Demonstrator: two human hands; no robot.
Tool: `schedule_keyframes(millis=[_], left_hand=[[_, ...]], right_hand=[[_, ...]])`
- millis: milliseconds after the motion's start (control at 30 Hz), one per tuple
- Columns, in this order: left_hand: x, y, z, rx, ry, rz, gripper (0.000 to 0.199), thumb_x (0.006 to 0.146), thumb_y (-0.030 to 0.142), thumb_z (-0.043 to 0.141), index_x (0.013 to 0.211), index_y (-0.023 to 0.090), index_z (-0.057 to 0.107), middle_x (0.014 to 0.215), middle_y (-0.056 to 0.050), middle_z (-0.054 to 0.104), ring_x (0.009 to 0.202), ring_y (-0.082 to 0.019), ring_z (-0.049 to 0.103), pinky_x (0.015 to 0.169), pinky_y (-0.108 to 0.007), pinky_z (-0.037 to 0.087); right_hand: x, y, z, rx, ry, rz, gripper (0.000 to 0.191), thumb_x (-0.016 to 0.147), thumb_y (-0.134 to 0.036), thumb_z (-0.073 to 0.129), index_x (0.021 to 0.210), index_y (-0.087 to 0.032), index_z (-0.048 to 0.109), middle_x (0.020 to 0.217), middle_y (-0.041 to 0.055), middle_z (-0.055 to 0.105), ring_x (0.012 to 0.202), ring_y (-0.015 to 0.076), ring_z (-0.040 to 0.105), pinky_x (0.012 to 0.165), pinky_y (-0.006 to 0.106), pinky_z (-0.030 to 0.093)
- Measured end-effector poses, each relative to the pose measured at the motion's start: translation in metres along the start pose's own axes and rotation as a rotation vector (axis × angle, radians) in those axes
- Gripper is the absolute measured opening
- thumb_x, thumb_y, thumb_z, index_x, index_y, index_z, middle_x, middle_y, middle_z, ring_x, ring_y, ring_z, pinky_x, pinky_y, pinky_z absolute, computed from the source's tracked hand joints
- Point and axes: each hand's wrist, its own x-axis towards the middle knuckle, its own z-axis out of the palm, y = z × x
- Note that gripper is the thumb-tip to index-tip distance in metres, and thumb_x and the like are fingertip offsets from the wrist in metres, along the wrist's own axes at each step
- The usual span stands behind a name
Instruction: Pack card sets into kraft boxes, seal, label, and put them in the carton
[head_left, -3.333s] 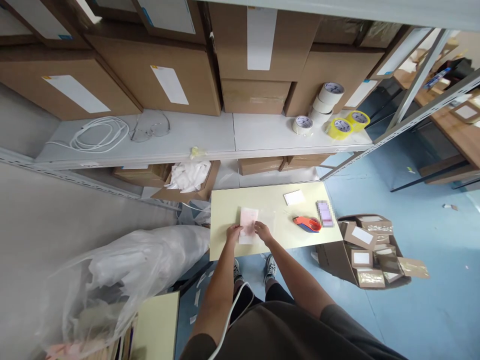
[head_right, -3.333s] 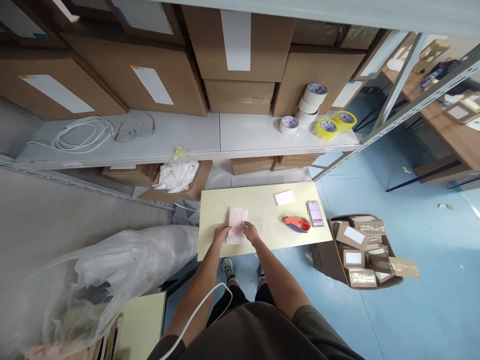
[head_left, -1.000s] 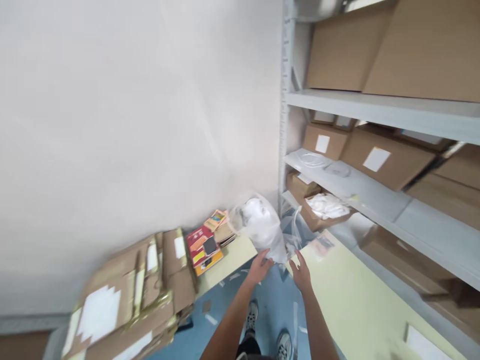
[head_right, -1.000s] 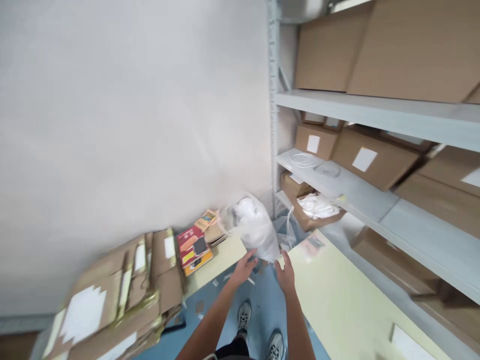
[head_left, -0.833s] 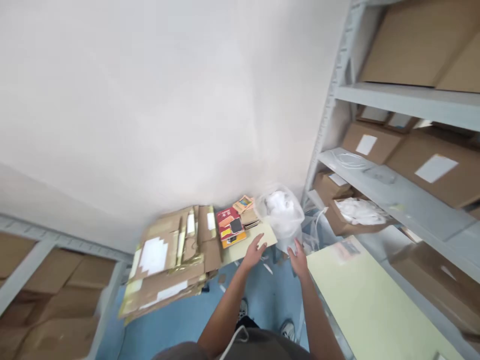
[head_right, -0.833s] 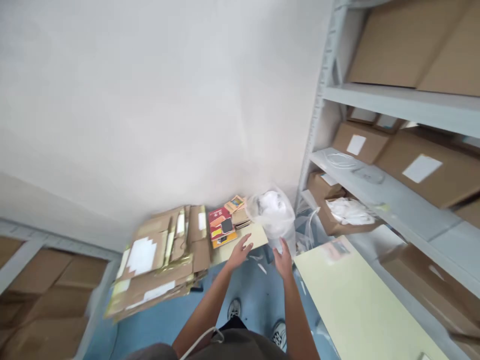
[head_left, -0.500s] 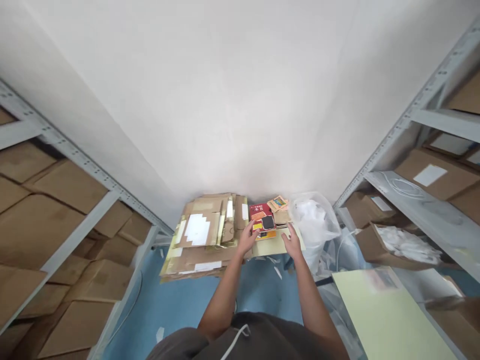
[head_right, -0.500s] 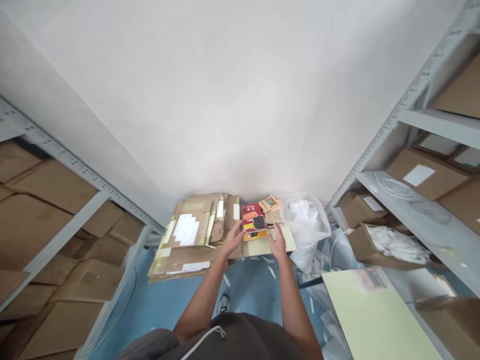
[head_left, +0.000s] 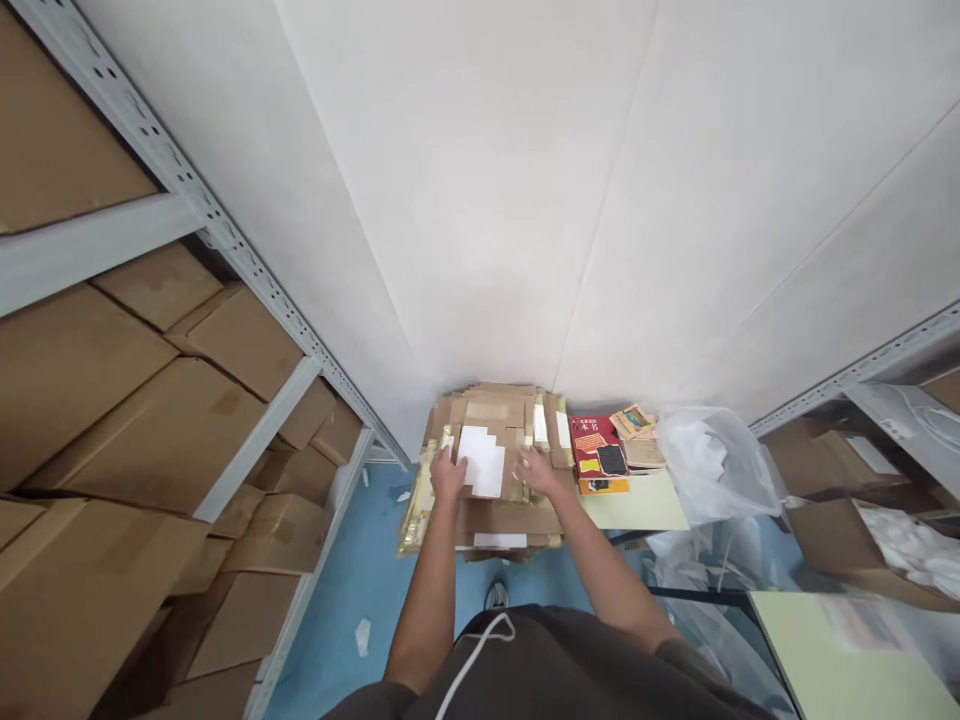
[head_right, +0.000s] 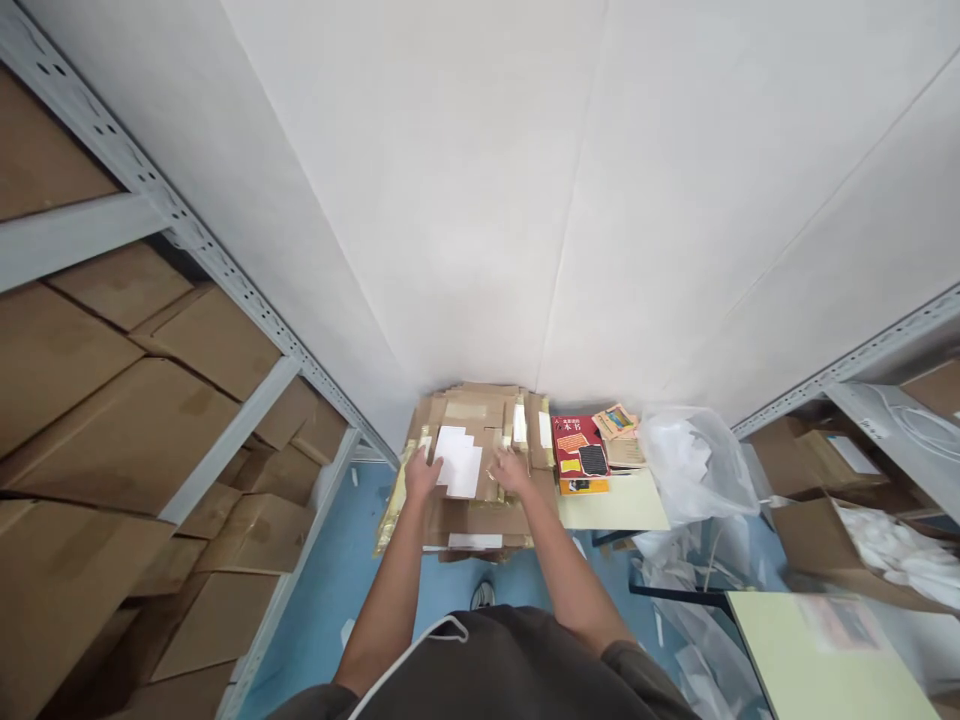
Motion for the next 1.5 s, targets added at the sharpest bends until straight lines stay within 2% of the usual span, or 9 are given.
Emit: schedule_keyframes(millis=[267, 400, 533, 667, 867, 1067, 1200, 1367, 1500], left_hand=[[0.026, -0.051, -0.032, 0.020, -0.114, -0.236, 0.050, 0.078, 0.034, 0.080, 0.123, 0.018, 0.067, 0.122, -0.015, 0.077, 0.114, -0.033, 0.073, 0.095, -0.039, 0.055], [0.036, -0.057, -0.040, -0.045, -0.045, -0.201, 0.048, 0.073, 0.026, 0.080, 0.119, 0.022, 0.066, 0.122, -0.014, 0.077, 0.113, -0.032, 0.073, 0.095, -0.040, 0.055], [0.041, -0.050, -0.034, -0.275, -0.014, -0.110, 0.042, 0.065, 0.024, 0.081, 0.105, 0.023, 0.068, 0.105, -0.012, 0.079, 0.105, -0.034, 0.074, 0.094, -0.044, 0.054], [0.039, -0.032, -0.023, -0.320, -0.013, -0.073, 0.039, 0.070, 0.024, 0.075, 0.108, 0.022, 0.067, 0.110, -0.012, 0.078, 0.107, -0.032, 0.072, 0.099, -0.045, 0.053], [0.028, -0.017, -0.018, -0.372, 0.054, 0.046, 0.035, 0.079, 0.022, 0.066, 0.115, 0.021, 0.068, 0.126, -0.012, 0.073, 0.124, -0.029, 0.066, 0.110, -0.042, 0.050], [0.021, -0.018, -0.030, -0.433, 0.135, -0.005, 0.063, 0.084, 0.020, 0.064, 0.146, 0.023, 0.058, 0.129, -0.011, 0.075, 0.123, -0.027, 0.069, 0.110, -0.041, 0.050], [0.025, -0.012, -0.044, -0.430, 0.214, -0.012, 0.049, 0.088, 0.029, 0.062, 0.135, 0.022, 0.068, 0.128, -0.010, 0.076, 0.125, -0.030, 0.068, 0.111, -0.044, 0.049], [0.029, -0.001, -0.050, -0.712, 0.039, 0.105, 0.052, 0.081, 0.041, 0.071, 0.128, 0.019, 0.071, 0.125, -0.010, 0.077, 0.117, -0.028, 0.071, 0.104, -0.042, 0.055], [0.018, 0.007, -0.051, -0.854, -0.176, 0.105, 0.073, 0.069, 0.057, 0.083, 0.128, 0.015, 0.070, 0.119, -0.013, 0.079, 0.105, -0.029, 0.075, 0.093, -0.044, 0.060]], right_hand=[[0.021, -0.021, 0.031, -0.169, -0.136, -0.029, 0.066, 0.092, -0.026, 0.060, 0.157, -0.018, 0.051, 0.167, 0.0125, 0.042, 0.162, 0.0318, 0.024, 0.131, 0.051, 0.023], [0.022, -0.019, 0.027, -0.050, -0.026, -0.002, 0.067, 0.089, -0.027, 0.059, 0.156, -0.019, 0.052, 0.165, 0.0113, 0.046, 0.158, 0.0293, 0.033, 0.130, 0.050, 0.025], [0.021, -0.007, 0.019, 0.127, 0.196, 0.081, 0.068, 0.086, -0.034, 0.062, 0.152, -0.022, 0.056, 0.157, 0.0117, 0.056, 0.147, 0.0298, 0.051, 0.126, 0.051, 0.035], [0.026, 0.009, 0.013, 0.266, 0.286, 0.178, 0.076, 0.080, -0.040, 0.067, 0.153, -0.021, 0.054, 0.153, 0.0131, 0.060, 0.142, 0.0311, 0.056, 0.121, 0.052, 0.041], [0.032, 0.015, 0.012, 0.345, 0.156, 0.232, 0.090, 0.076, -0.047, 0.071, 0.159, -0.023, 0.045, 0.159, 0.0145, 0.054, 0.143, 0.0326, 0.055, 0.120, 0.053, 0.042], [0.027, 0.001, 0.009, 0.305, 0.050, 0.255, 0.097, 0.069, -0.055, 0.084, 0.153, -0.016, 0.054, 0.159, 0.0198, 0.051, 0.148, 0.0357, 0.050, 0.125, 0.052, 0.035], [0.021, -0.007, 0.005, 0.301, 0.020, 0.343, 0.096, 0.076, -0.069, 0.077, 0.154, -0.018, 0.054, 0.163, 0.0200, 0.046, 0.151, 0.0374, 0.045, 0.124, 0.057, 0.034], [0.018, -0.014, 0.004, 0.452, 0.132, 0.236, 0.081, 0.087, -0.064, 0.065, 0.157, -0.023, 0.051, 0.161, 0.0163, 0.050, 0.147, 0.0313, 0.052, 0.116, 0.051, 0.045], [0.019, -0.017, 0.004, 0.518, 0.219, 0.195, 0.074, 0.079, -0.052, 0.073, 0.147, -0.026, 0.061, 0.145, 0.0148, 0.066, 0.132, 0.0320, 0.064, 0.104, 0.050, 0.054]])
